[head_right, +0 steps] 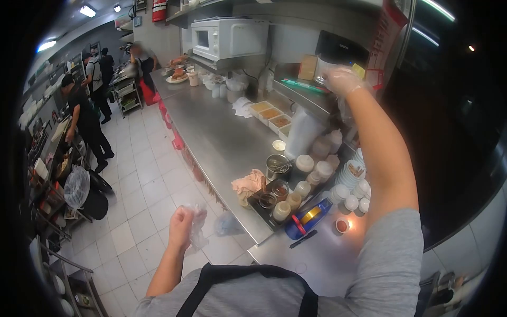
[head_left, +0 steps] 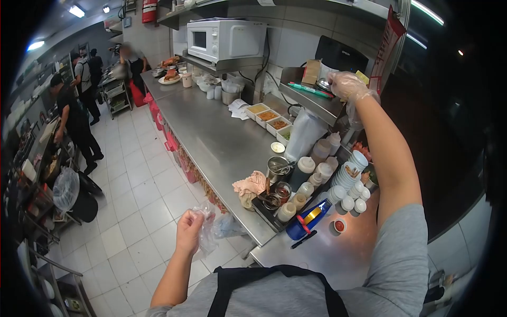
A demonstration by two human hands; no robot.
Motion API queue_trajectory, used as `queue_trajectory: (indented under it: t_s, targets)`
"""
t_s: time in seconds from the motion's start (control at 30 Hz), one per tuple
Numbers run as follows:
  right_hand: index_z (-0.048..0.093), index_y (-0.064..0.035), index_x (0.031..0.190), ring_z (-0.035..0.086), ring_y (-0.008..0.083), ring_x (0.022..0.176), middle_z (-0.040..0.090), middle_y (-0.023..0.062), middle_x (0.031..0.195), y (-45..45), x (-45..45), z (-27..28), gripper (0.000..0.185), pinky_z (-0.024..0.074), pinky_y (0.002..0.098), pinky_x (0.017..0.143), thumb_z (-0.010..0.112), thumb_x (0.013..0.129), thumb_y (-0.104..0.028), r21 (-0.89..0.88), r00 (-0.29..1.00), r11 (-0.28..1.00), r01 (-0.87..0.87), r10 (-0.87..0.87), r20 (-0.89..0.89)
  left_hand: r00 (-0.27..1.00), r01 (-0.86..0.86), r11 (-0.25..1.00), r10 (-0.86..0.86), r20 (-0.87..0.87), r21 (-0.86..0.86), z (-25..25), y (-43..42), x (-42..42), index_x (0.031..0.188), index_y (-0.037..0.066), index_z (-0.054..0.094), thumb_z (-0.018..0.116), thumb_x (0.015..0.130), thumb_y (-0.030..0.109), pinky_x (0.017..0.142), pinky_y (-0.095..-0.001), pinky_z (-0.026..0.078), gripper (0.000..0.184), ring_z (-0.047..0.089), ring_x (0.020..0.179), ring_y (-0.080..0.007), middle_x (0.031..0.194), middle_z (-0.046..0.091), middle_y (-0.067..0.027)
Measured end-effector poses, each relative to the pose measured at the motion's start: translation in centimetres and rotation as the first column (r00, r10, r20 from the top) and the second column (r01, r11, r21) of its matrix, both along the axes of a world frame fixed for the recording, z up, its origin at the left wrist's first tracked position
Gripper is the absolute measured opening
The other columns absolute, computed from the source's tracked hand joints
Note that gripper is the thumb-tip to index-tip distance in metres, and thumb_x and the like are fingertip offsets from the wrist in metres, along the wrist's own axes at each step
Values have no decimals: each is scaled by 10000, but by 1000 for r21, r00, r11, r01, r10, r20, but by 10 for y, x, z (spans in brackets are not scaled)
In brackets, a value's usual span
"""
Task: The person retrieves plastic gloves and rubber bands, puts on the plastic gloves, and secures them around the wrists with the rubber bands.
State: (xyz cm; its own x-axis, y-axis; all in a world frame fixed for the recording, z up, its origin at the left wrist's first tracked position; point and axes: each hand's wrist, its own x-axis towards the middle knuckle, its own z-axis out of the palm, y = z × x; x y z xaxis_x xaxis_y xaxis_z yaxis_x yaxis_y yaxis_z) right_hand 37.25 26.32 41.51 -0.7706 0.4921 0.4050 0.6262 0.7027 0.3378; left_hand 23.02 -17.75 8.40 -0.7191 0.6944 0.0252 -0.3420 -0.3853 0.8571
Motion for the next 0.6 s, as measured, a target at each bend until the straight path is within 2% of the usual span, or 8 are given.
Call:
queue_trajectory:
  t_s: [0.17, 0.3, 0.37, 0.4, 0.43, 0.5, 0.53, 0.6]
  targets:
    - [523, -95, 1087, 592, 332, 966, 635, 145, 981, -20, 9, 1, 264, 467, 452, 813, 505, 825, -122, 117, 927, 991, 66, -17, -376, 920, 66, 997, -77, -384, -40, 18, 22, 5, 879, 42, 519, 607, 850, 45, 765, -291, 486, 93, 612, 906, -159, 960, 635, -90]
    - [518, -98, 1084, 611, 325, 841, 627, 141, 896, -55, 20, -3, 251, 481, 433, 738, 551, 881, -241, 451, 672, 874, -180, 444, -592, 667, -144, 970, -51, -743, -196, 39, 39, 14, 989, 42, 490, 629, 828, 48, 656, -279, 476, 213, 598, 711, -114, 799, 619, -35]
    - [512, -101, 1106, 611, 295, 794, 617, 125, 850, -97, 23, -16, 238, 486, 381, 702, 534, 901, -219, 394, 414, 792, -466, 589, -694, 743, -91, 976, -66, -666, -199, 61, 50, 28, 1045, 52, 476, 645, 828, 106, 647, -285, 475, 281, 608, 708, -141, 786, 628, -68]
    - [508, -101, 1136, 586, 209, 794, 594, 84, 885, -112, 27, -35, 237, 470, 324, 698, 516, 915, -186, 181, 311, 674, -716, 540, -782, 776, -65, 978, -75, -626, -199, 74, 55, 36, 1073, 56, 468, 653, 827, 135, 642, -288, 474, 317, 613, 706, -155, 780, 633, -85]
    - [483, -98, 1174, 528, 127, 804, 546, 41, 912, -128, 26, -61, 259, 450, 285, 699, 494, 928, -178, 157, 181, 493, -855, 569, -802, 709, -97, 979, -59, -703, -179, 88, 60, 46, 1091, 58, 459, 656, 829, 172, 639, -295, 476, 347, 617, 716, -176, 797, 632, -95]
    - [443, -93, 1191, 488, 77, 812, 481, 12, 929, -188, 42, -103, 311, 442, 254, 707, 512, 915, -219, -154, 191, 138, -978, 314, -930, 552, -152, 979, -28, -834, -133, 113, 71, 67, 1127, 61, 440, 663, 832, 245, 633, -307, 480, 414, 626, 737, -219, 832, 631, -115]
    - [451, -87, 1170, 478, 76, 764, 467, 7, 933, -207, 49, -126, 323, 439, 242, 676, 554, 883, -193, -217, 197, -179, -960, 122, -973, 450, -171, 984, 27, -893, -56, 120, 77, 77, 1105, 56, 455, 663, 829, 261, 626, -321, 478, 402, 620, 731, -239, 833, 619, -118]
    - [478, -77, 1067, 469, 88, 662, 497, 26, 889, -233, 62, -154, 284, 417, 242, 605, 617, 821, -108, -260, 295, -234, -937, -129, -947, 233, -181, 979, 141, -962, 99, 129, 85, 93, 1062, 45, 486, 661, 822, 293, 611, -348, 474, 387, 606, 718, -278, 835, 595, -123]
